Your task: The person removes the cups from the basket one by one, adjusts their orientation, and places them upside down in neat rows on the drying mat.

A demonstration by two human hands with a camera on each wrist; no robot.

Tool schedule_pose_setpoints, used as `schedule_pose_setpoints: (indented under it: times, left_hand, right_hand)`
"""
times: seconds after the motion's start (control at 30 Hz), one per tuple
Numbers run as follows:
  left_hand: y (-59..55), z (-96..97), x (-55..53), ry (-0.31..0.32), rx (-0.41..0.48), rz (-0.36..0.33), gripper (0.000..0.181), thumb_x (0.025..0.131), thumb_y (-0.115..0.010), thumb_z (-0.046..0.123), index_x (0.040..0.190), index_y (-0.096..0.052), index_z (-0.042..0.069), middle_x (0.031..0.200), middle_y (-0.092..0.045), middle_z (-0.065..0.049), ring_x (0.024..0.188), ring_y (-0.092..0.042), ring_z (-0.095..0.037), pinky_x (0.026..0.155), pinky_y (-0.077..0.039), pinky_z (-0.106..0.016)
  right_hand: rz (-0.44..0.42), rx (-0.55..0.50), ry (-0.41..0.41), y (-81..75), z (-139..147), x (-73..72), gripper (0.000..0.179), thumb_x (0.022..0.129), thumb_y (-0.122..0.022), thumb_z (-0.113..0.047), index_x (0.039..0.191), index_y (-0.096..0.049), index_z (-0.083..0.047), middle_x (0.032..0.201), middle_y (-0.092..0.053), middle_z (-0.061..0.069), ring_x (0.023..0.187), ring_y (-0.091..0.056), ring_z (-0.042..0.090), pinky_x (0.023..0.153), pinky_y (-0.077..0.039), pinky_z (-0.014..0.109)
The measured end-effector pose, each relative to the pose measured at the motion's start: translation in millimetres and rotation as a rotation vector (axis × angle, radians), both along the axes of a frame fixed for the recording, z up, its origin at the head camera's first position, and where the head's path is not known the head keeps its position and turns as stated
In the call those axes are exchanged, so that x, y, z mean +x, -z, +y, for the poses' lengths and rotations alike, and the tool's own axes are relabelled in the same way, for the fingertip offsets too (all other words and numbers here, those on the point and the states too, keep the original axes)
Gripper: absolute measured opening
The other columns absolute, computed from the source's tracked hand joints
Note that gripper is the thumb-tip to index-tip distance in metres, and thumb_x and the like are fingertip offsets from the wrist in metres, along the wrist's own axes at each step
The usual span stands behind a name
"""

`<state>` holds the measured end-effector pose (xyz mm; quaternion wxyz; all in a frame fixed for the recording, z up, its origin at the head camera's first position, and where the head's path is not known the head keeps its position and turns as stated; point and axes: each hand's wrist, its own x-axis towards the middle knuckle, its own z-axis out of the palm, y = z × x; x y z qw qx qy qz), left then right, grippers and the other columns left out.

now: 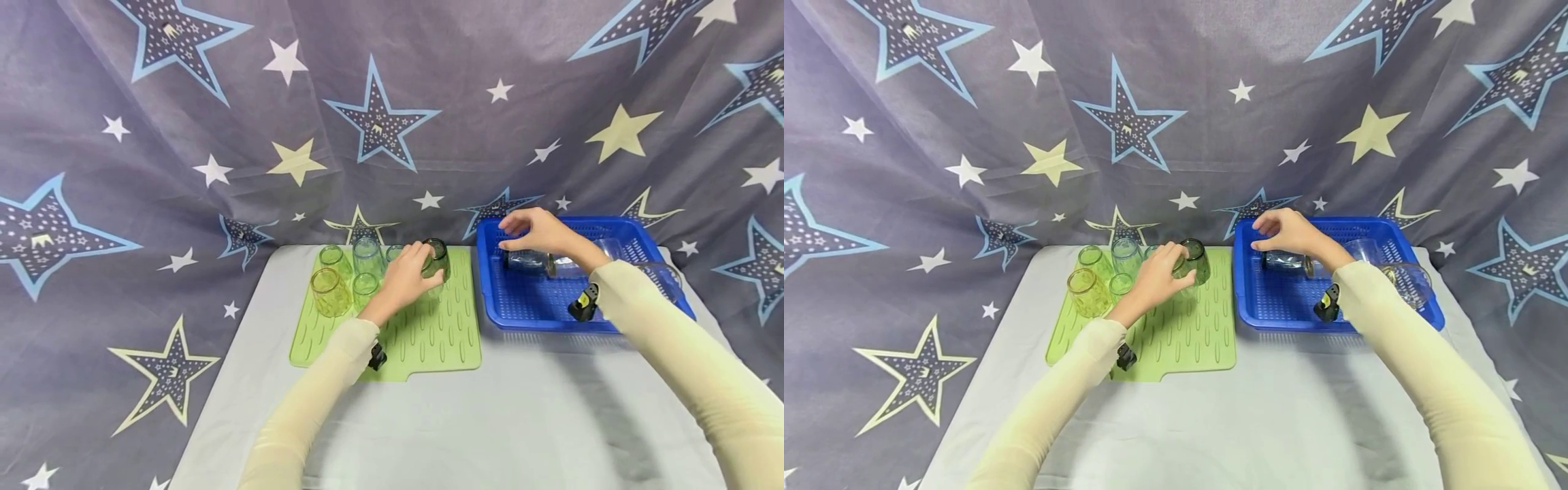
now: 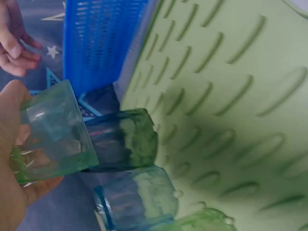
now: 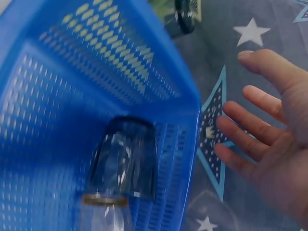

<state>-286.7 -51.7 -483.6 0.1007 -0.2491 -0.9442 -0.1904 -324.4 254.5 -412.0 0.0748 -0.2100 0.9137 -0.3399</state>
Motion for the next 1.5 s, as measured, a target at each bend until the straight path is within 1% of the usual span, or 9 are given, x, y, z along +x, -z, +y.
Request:
schedule_pose_setpoints:
  times: [0.17,0.4,0.7,0.9,1.03,1.17,1.33,1.43,1.5]
  left_hand:
    - [12.3,-7.9,-1.4,-0.012,-0.030,-0.018,0.035,0.093,-0.071,0.035,0.116,-0.059,0.012,0.110,-0.060,-0.003,0.097,-0.058,-0.020,0.070,-0.053,-0.031]
    - [29.3,-15.5,-2.7,-0.030,-0.053,-0.035,0.037,0.093,-0.072,0.033,0.117,-0.058,0.008,0.114,-0.062,-0.007,0.103,-0.060,-0.024,0.075,-0.057,-0.035]
    - [43.8,-20.9,-2.4,-0.072,-0.127,-0.076,0.041,0.095,-0.070,0.035,0.121,-0.057,0.006,0.112,-0.059,-0.008,0.101,-0.057,-0.023,0.071,-0.056,-0.033]
    - [57.3,-26.9,-2.4,-0.084,-0.146,-0.064,0.040,0.096,-0.068,0.034,0.119,-0.055,0.005,0.111,-0.057,-0.010,0.099,-0.056,-0.025,0.073,-0.055,-0.034]
    - [65.0,-30.8,-2.8,-0.091,-0.132,-0.065,0.038,0.097,-0.068,0.033,0.118,-0.054,0.005,0.112,-0.056,-0.011,0.101,-0.055,-0.026,0.074,-0.055,-0.036]
    - [70.6,-33.3,-3.5,-0.093,-0.119,-0.059,0.038,0.097,-0.068,0.033,0.118,-0.053,0.005,0.112,-0.054,-0.012,0.103,-0.054,-0.026,0.072,-0.055,-0.034]
    - [73.2,-33.4,-3.4,-0.099,-0.137,-0.046,0.038,0.098,-0.067,0.034,0.118,-0.052,0.006,0.113,-0.053,-0.012,0.103,-0.054,-0.026,0.068,-0.055,-0.032]
    - [72.9,-31.6,-2.4,-0.103,-0.154,-0.061,0.038,0.099,-0.066,0.035,0.119,-0.052,0.006,0.114,-0.053,-0.011,0.106,-0.054,-0.026,0.072,-0.056,-0.033]
    - [72.4,-29.3,-1.9,-0.100,-0.183,-0.073,0.039,0.100,-0.064,0.037,0.120,-0.051,0.006,0.116,-0.053,-0.012,0.109,-0.053,-0.027,0.075,-0.056,-0.034]
  right_hand:
    - [0.032,0.102,0.014,2.5,9.6,-6.0,0.040,0.087,-0.080,-0.017,0.119,-0.067,0.002,0.118,-0.069,0.026,0.114,-0.064,0.045,0.099,-0.050,0.058]
    - [0.033,0.234,0.014,8.7,17.5,-9.0,0.046,0.084,-0.081,-0.020,0.121,-0.066,0.003,0.122,-0.065,0.030,0.116,-0.061,0.047,0.098,-0.048,0.060]
    - [0.031,0.279,0.044,22.9,23.8,-14.6,0.051,0.081,-0.084,-0.022,0.122,-0.066,0.002,0.120,-0.065,0.027,0.114,-0.060,0.043,0.096,-0.048,0.060]
    - [-0.009,0.324,0.047,29.3,25.0,-15.0,0.054,0.083,-0.083,-0.023,0.127,-0.064,0.001,0.126,-0.063,0.028,0.118,-0.059,0.044,0.097,-0.048,0.061]
    - [-0.029,0.352,0.049,32.1,24.4,-14.8,0.057,0.083,-0.082,-0.024,0.131,-0.062,0.000,0.131,-0.061,0.030,0.122,-0.058,0.046,0.098,-0.048,0.063]
    - [-0.032,0.379,0.056,34.6,23.7,-15.2,0.059,0.082,-0.083,-0.024,0.132,-0.062,-0.001,0.135,-0.059,0.030,0.123,-0.057,0.047,0.098,-0.047,0.064]
    - [-0.017,0.398,0.061,38.0,23.8,-15.3,0.059,0.081,-0.083,-0.023,0.132,-0.062,-0.002,0.137,-0.059,0.029,0.125,-0.056,0.047,0.098,-0.047,0.066]
    - [-0.018,0.405,0.062,39.2,24.6,-15.3,0.059,0.082,-0.082,-0.023,0.133,-0.062,-0.002,0.139,-0.057,0.029,0.128,-0.054,0.047,0.098,-0.047,0.065]
    - [-0.019,0.413,0.063,40.2,25.6,-15.6,0.059,0.082,-0.082,-0.022,0.134,-0.061,-0.002,0.141,-0.056,0.028,0.129,-0.053,0.047,0.099,-0.047,0.065]
